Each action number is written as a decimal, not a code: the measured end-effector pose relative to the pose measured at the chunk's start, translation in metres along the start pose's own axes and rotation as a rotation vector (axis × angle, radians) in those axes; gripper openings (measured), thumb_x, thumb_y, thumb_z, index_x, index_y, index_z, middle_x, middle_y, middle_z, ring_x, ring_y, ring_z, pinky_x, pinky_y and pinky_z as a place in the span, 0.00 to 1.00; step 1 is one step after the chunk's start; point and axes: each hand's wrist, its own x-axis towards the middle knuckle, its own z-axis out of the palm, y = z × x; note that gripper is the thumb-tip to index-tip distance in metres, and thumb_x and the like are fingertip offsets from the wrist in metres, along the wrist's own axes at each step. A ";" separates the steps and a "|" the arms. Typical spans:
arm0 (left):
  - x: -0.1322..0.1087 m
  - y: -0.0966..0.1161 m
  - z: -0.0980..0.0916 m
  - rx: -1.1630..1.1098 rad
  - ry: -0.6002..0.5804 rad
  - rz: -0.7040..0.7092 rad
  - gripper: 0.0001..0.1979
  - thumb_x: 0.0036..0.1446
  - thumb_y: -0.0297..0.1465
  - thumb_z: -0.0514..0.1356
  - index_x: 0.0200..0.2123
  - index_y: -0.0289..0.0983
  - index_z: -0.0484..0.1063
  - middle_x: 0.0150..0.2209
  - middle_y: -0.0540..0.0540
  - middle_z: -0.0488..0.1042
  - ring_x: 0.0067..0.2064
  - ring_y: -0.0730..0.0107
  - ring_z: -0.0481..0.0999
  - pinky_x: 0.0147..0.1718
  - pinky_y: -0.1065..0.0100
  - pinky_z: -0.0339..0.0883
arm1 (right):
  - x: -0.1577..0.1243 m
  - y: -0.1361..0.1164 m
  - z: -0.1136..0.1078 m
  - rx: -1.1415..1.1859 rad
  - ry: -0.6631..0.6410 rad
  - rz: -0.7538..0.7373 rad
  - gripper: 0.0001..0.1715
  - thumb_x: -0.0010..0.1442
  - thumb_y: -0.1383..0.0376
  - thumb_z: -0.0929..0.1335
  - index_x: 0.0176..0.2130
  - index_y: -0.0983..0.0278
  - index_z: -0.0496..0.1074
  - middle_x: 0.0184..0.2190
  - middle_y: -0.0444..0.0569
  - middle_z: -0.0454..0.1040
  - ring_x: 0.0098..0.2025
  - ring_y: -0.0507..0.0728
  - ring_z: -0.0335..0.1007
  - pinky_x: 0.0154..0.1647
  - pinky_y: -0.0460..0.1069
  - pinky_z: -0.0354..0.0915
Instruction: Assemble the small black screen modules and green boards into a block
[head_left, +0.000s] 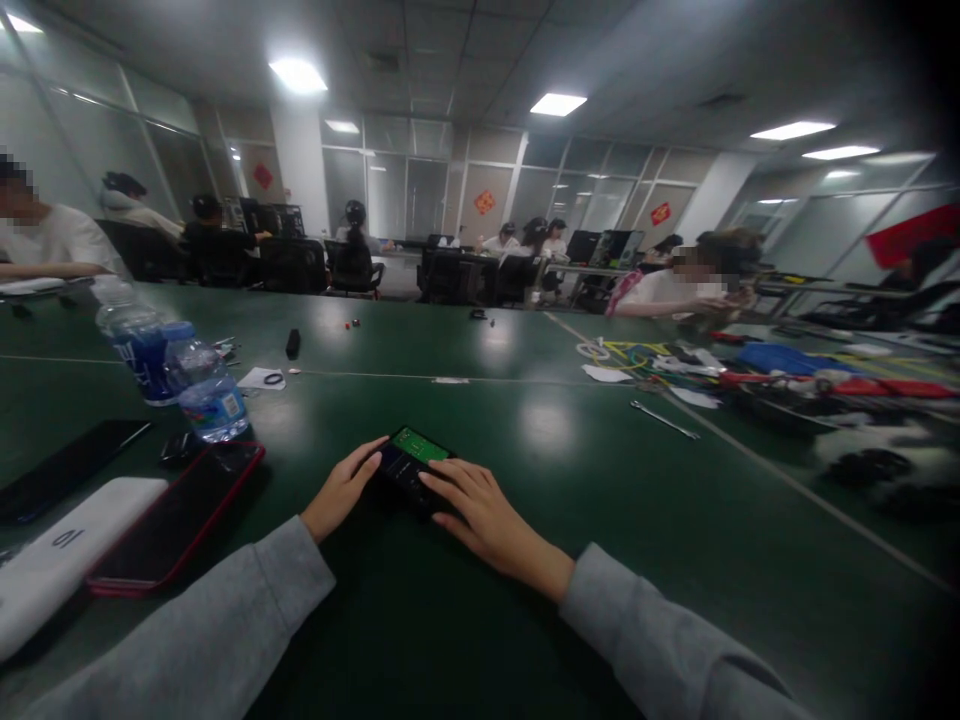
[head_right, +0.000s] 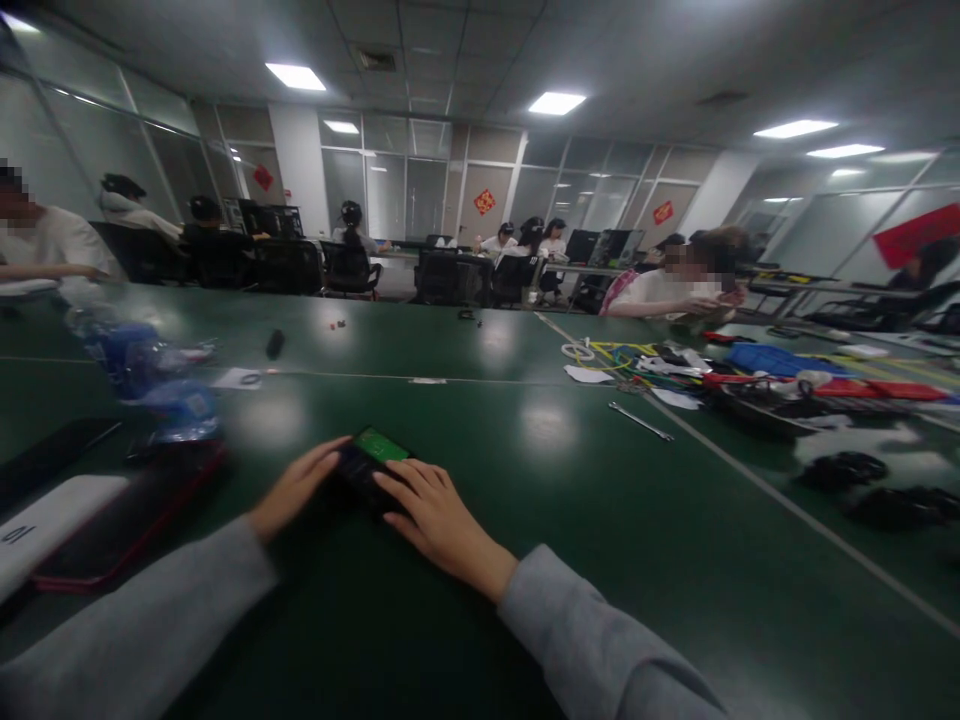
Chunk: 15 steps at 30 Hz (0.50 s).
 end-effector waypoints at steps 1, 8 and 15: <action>-0.001 -0.001 0.001 0.006 0.003 0.007 0.28 0.59 0.47 0.51 0.57 0.38 0.64 0.58 0.43 0.66 0.60 0.58 0.64 0.60 0.56 0.55 | -0.001 -0.002 -0.001 -0.009 0.011 -0.005 0.31 0.65 0.61 0.63 0.63 0.55 0.50 0.62 0.48 0.54 0.63 0.59 0.48 0.61 0.61 0.53; -0.004 -0.005 0.002 0.039 0.033 0.065 0.27 0.60 0.46 0.50 0.57 0.36 0.64 0.58 0.42 0.67 0.59 0.61 0.64 0.61 0.59 0.53 | -0.004 -0.014 -0.001 -0.077 0.089 -0.027 0.30 0.64 0.62 0.64 0.62 0.57 0.53 0.60 0.50 0.59 0.61 0.59 0.52 0.60 0.60 0.55; -0.004 -0.008 0.000 0.036 0.054 0.082 0.26 0.60 0.44 0.51 0.56 0.35 0.65 0.57 0.41 0.67 0.59 0.61 0.65 0.60 0.59 0.54 | -0.004 -0.015 0.003 -0.103 0.120 -0.039 0.29 0.64 0.62 0.64 0.62 0.56 0.54 0.59 0.51 0.60 0.60 0.60 0.55 0.58 0.61 0.57</action>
